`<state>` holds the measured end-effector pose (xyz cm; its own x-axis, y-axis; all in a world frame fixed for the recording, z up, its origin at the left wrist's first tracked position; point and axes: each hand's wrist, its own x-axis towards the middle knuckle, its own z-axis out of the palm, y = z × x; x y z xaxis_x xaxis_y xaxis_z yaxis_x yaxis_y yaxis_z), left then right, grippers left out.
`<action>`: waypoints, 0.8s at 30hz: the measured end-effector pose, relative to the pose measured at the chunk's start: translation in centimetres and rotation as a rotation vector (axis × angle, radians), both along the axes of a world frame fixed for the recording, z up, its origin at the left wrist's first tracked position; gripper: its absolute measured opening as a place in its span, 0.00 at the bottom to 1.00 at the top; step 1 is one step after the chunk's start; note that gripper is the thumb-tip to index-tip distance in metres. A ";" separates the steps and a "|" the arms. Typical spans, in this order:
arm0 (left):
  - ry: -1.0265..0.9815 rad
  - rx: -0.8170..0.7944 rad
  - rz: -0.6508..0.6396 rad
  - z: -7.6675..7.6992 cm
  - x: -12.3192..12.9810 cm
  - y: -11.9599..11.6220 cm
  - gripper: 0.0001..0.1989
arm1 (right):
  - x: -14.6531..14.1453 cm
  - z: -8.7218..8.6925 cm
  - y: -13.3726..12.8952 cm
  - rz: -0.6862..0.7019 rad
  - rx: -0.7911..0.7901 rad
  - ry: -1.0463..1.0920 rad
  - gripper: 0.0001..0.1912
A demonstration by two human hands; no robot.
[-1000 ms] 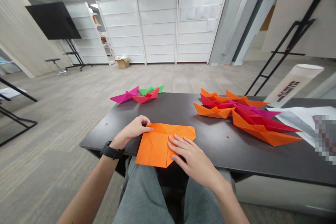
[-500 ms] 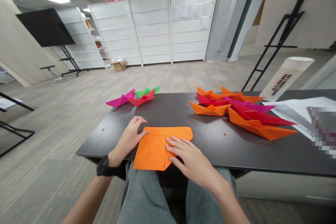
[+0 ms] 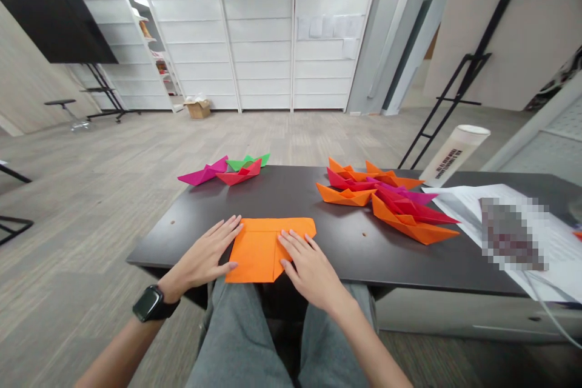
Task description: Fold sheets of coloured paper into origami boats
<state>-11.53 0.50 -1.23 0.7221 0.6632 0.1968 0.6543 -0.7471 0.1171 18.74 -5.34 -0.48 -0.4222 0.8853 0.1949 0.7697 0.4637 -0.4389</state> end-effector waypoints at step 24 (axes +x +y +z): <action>-0.144 -0.168 0.175 2.8 6.5 0.5 0.11 | -0.4 0.0 0.1 -0.038 -0.055 0.074 0.24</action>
<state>-5.04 1.02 1.60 0.5665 0.8072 0.1659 0.7393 -0.5868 0.3304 18.38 -5.22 -0.50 -0.3746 0.9105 0.1751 0.7507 0.4087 -0.5190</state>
